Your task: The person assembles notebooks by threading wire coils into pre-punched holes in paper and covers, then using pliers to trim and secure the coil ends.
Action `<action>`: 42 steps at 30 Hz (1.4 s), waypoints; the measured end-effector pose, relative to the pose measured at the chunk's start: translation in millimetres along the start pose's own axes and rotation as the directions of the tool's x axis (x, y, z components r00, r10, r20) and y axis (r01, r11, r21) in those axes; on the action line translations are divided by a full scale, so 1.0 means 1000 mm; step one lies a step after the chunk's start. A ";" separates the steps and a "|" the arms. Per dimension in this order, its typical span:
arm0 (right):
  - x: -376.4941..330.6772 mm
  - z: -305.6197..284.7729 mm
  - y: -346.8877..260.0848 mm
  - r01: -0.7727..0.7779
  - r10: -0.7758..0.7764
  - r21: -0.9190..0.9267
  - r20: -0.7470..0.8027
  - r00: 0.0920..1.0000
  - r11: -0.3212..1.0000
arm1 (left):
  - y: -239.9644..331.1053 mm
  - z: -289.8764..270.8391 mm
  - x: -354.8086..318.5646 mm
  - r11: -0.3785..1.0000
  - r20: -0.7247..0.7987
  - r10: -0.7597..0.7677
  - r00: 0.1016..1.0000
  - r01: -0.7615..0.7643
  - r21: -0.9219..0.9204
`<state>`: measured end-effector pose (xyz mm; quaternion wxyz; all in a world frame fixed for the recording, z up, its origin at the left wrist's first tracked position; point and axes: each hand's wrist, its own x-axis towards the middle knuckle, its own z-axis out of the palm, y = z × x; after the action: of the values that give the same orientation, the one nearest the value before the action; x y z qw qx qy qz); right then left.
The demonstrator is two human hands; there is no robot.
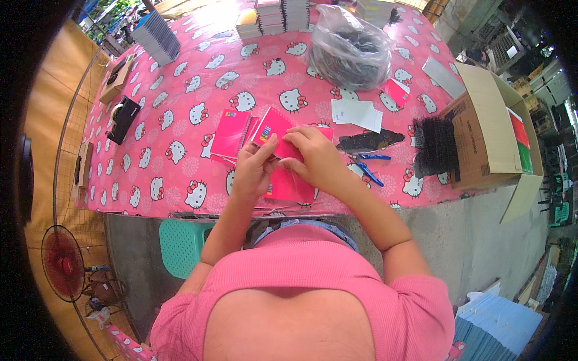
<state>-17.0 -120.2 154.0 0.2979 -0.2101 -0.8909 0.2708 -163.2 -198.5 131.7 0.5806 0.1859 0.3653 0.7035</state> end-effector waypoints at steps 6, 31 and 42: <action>0.007 -0.012 -0.009 -0.079 0.071 0.100 0.080 0.994 0.992 | 0.004 -0.009 -0.002 0.998 0.091 0.016 0.996 -0.010 -0.065; 0.007 -0.017 -0.015 -0.063 0.056 0.104 0.067 0.996 0.993 | 0.002 -0.017 -0.006 0.999 0.170 -0.009 0.985 0.017 -0.044; 0.009 -0.018 -0.018 -0.173 0.155 0.167 0.119 0.981 0.971 | 0.003 -0.013 -0.007 1.000 0.099 0.011 0.995 -0.009 -0.020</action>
<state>-16.4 -122.9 181.0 0.2449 -0.2413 -0.8573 0.3831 -172.3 -209.5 126.9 0.5961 0.2166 0.3282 0.7000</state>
